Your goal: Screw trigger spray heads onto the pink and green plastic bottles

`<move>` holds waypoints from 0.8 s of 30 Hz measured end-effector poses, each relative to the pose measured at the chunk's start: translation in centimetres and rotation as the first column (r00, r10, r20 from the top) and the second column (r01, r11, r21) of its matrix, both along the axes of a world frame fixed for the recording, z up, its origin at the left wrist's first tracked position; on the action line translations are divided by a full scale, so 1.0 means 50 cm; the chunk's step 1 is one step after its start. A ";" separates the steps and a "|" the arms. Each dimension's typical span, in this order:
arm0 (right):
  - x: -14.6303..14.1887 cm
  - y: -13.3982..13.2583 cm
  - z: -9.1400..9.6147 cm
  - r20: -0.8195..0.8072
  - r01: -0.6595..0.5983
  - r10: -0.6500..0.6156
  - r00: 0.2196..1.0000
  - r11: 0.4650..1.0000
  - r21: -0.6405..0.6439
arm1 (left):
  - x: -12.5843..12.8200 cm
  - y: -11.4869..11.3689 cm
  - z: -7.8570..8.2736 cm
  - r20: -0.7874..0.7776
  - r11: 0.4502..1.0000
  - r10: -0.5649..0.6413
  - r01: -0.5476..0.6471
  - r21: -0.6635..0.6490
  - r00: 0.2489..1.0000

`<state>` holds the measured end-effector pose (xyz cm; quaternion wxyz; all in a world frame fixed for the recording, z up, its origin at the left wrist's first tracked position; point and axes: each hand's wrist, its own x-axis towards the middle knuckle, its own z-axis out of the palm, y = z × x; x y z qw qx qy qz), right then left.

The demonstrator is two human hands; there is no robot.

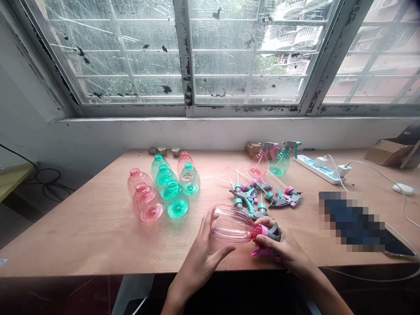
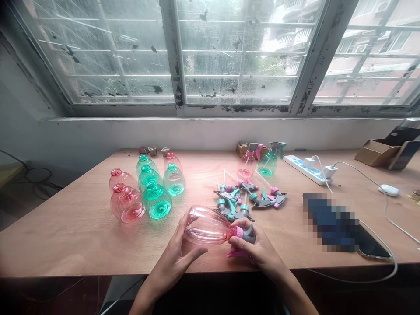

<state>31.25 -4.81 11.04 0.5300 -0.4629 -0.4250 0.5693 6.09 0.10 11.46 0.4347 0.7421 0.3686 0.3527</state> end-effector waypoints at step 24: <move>0.003 0.001 -0.004 0.000 -0.033 0.033 0.999 0.999 0.017 | 0.002 0.003 0.000 0.014 0.999 -0.003 0.004 -0.039 1.000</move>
